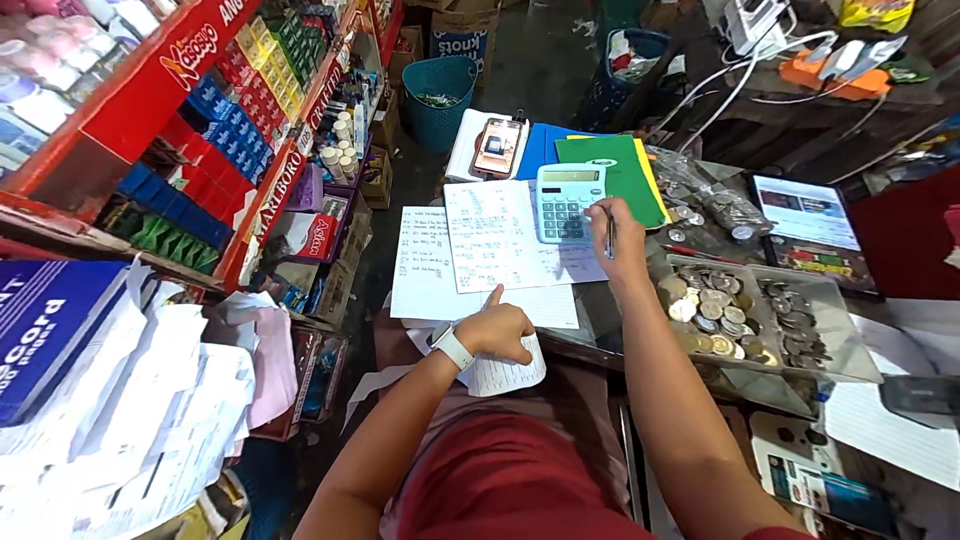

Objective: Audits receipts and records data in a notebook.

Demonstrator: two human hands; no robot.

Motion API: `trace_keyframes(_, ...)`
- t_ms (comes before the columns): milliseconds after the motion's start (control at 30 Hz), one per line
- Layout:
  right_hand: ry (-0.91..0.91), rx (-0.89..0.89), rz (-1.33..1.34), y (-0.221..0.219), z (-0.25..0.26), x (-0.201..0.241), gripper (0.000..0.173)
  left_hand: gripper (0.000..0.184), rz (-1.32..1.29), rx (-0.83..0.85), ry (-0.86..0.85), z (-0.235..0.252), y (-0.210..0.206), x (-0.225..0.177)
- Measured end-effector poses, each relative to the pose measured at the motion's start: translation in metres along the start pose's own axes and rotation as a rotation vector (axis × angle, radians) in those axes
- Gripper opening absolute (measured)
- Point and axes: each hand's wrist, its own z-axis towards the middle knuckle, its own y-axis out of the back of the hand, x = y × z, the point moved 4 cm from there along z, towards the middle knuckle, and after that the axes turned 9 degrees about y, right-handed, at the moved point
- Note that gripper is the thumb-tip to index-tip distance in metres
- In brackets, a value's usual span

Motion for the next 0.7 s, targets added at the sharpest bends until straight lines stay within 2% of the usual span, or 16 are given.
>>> trace_keyframes(100, -0.088, -0.022, 0.150, -0.001, -0.010, 0.000, 0.033, 0.031, -0.006, 0.002, -0.001, 0.000, 0.000, 0.001)
trace_keyframes(167, -0.055, 0.024, 0.153, -0.003, -0.014, 0.006, 0.028, 0.032, -0.008, 0.001, 0.000, 0.000, -0.001, 0.001)
trace_keyframes(300, 0.057, 0.174, 0.007, -0.017, -0.011, 0.019, 0.026, 0.033, -0.007, -0.006, -0.010, 0.000, -0.001, 0.003)
trace_keyframes(500, 0.066, 0.299, -0.213, -0.038, -0.006, 0.023, 0.029, 0.033, -0.007, -0.014, -0.012, 0.000, -0.002, 0.004)
trace_keyframes(700, 0.069, 0.304, -0.244, -0.041, -0.008, 0.024, 0.027, 0.032, -0.005, -0.006, -0.014, 0.000, -0.002, 0.004)
